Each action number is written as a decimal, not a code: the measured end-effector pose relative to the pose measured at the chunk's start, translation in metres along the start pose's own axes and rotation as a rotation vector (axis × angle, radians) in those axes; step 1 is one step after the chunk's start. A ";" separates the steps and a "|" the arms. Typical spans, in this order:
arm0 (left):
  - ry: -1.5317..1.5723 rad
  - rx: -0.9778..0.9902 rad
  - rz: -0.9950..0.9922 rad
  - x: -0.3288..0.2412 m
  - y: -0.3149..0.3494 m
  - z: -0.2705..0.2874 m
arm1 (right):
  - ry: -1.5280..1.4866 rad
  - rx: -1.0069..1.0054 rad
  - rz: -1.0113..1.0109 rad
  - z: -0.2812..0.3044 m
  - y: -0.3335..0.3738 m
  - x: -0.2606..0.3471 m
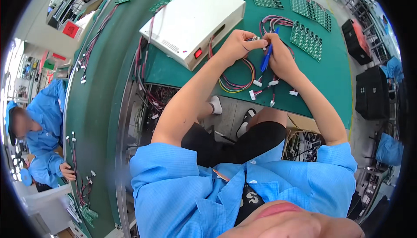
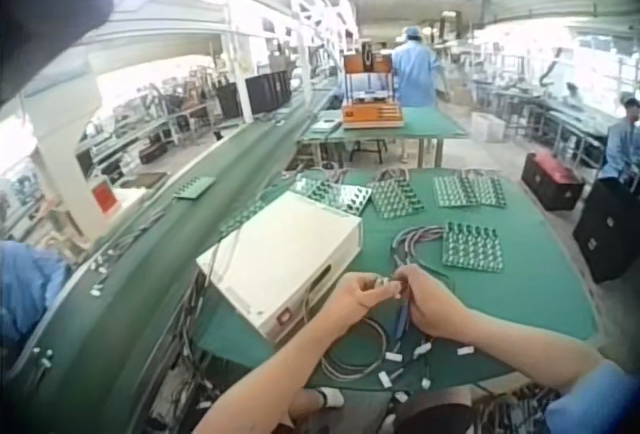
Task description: Assembling and testing circuit boards by connecting wire harnesses and marking components.
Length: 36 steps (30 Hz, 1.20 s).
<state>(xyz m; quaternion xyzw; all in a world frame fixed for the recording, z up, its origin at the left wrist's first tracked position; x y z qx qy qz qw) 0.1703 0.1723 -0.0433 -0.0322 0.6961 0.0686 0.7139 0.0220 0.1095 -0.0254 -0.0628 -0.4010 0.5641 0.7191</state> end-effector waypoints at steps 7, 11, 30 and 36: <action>0.201 -0.002 -0.043 0.008 -0.004 0.005 | 0.023 -0.021 0.069 0.008 -0.013 0.001; 0.361 0.005 -0.026 0.018 -0.009 0.005 | -0.199 -0.050 -0.207 0.006 -0.015 -0.017; 0.103 -0.016 -0.085 0.016 -0.007 0.002 | -0.425 0.327 -0.272 0.005 -0.014 -0.040; 0.048 0.020 -0.100 0.016 -0.008 0.002 | -0.487 0.390 -0.266 0.008 -0.012 -0.040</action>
Point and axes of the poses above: each hand's wrist, its own y-axis away from the middle knuckle, its own z-axis out of the back of the hand, x = y × z, the point moved 3 cm from there along -y, towards the middle knuckle, and after that the axes turned 3 degrees about z, right-handed, at the moved point
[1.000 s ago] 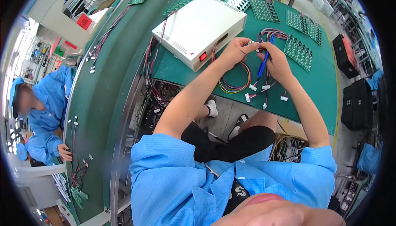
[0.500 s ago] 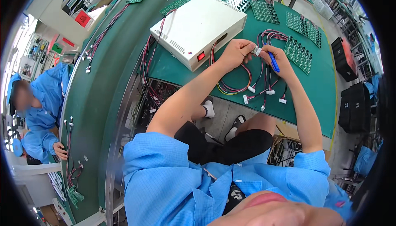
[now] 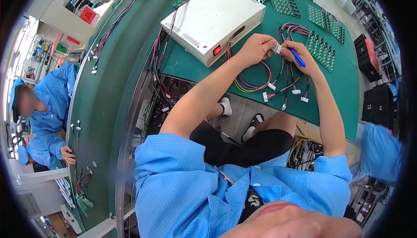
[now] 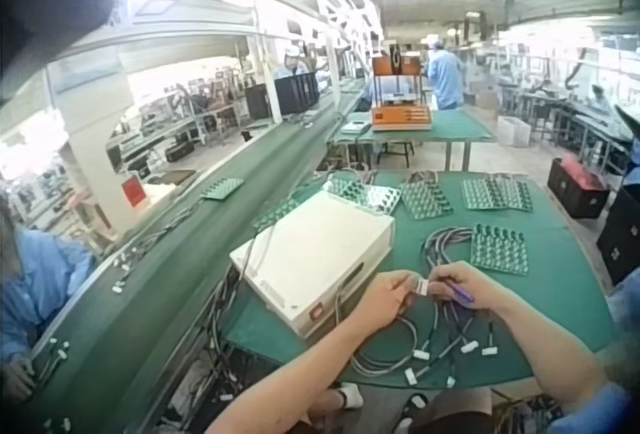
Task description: Assembling and testing circuit boards by connecting wire harnesses and marking components.
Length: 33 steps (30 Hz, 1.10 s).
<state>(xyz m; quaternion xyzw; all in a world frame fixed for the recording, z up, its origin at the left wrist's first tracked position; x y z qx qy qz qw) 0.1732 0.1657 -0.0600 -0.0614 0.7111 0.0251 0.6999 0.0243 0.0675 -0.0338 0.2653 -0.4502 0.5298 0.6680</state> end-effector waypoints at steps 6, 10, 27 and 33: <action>0.017 0.043 0.008 0.002 -0.001 0.002 | -0.016 0.009 0.035 -0.001 -0.003 0.000; 0.048 0.022 -0.020 -0.001 0.000 0.002 | -0.020 -0.021 0.040 -0.001 -0.002 0.000; -0.133 -0.121 -0.253 0.000 0.000 -0.003 | 0.357 -0.226 0.072 0.008 0.002 -0.018; -0.366 -0.150 -0.373 -0.003 0.005 0.002 | 0.164 -0.500 -0.067 0.116 0.014 -0.052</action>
Point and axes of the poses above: each hand's wrist, its own y-axis away from the middle knuckle, its own z-axis out of the back of the hand, x = y × z, the point moved 3 cm from there along -y, towards the middle knuckle, and after that the axes turned 3 degrees about z, right-handed, at the moved point
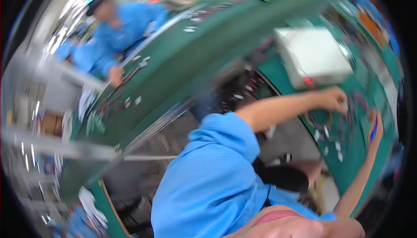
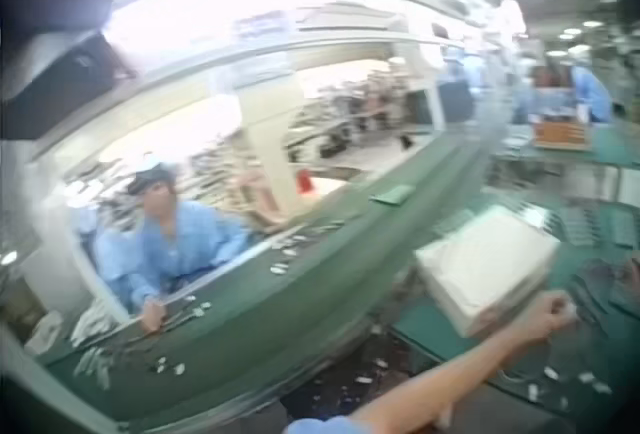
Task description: Assembling and testing circuit boards by connecting wire harnesses and marking components.
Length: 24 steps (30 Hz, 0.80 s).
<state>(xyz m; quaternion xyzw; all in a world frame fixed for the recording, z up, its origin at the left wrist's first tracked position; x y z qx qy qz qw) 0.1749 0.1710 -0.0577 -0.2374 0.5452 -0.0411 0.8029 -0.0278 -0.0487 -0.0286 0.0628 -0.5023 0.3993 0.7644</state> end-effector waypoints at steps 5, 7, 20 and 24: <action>0.215 0.185 0.173 0.002 -0.004 -0.005 | 0.374 -0.160 0.367 0.076 0.006 -0.021; 0.148 0.162 0.189 -0.006 -0.003 -0.007 | 0.315 -0.169 0.404 0.080 0.016 -0.024; 0.326 0.161 0.359 -0.009 -0.002 -0.006 | 0.319 -0.074 0.181 0.091 0.060 -0.041; 0.337 0.154 0.372 -0.013 -0.001 -0.006 | 0.279 -0.128 0.214 0.083 0.067 -0.043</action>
Point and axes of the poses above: each hand's wrist, its own y-axis away from the middle knuckle, its own z-axis out of the back of the hand, x = y × z, the point moved 3 cm from there along -y, towards the middle knuckle, and after that the axes turned 3 degrees about z, right-handed, at the moved point
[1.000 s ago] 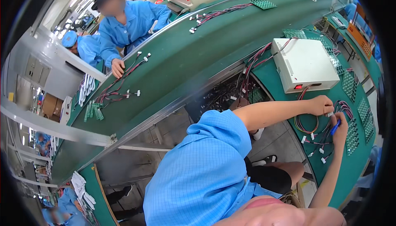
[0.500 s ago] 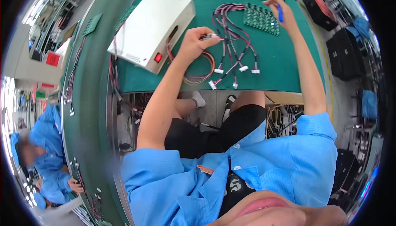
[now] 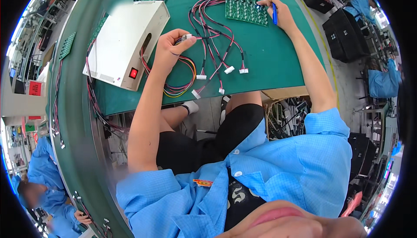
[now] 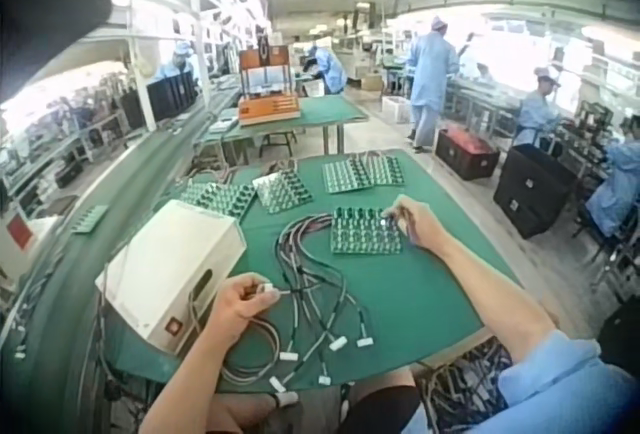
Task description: Assembling and testing circuit boards by connecting wire harnesses and marking components.
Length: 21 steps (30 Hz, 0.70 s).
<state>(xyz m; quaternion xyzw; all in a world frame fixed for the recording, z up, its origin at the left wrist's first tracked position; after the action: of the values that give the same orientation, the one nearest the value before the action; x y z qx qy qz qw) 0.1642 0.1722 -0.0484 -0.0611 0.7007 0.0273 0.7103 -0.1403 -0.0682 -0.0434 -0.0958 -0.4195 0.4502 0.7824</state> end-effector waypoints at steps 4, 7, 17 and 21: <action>0.008 -0.011 0.007 0.000 0.000 0.000 | 0.024 -0.017 0.041 -0.002 -0.003 0.006; -0.024 -0.001 -0.022 0.001 0.000 -0.001 | 0.049 -0.017 0.029 -0.003 -0.005 0.007; -0.005 0.001 -0.039 0.006 -0.001 0.000 | 0.095 0.015 0.022 -0.012 -0.012 0.008; 0.049 0.001 -0.102 0.001 -0.003 0.004 | 0.043 0.009 0.091 -0.013 -0.016 0.013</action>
<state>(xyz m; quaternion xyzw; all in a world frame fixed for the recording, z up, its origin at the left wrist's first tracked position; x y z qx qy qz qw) 0.1691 0.1696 -0.0495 -0.0969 0.7139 -0.0107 0.6934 -0.1178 -0.0647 -0.0356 -0.1209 -0.3956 0.4851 0.7704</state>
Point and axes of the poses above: each hand's wrist, its own y-axis away from the middle knuckle, its own z-axis out of the back of the hand, x = y × z, the point moved 3 cm from there along -y, towards the middle knuckle, and after that the axes turned 3 degrees about z, right-handed, at the moved point
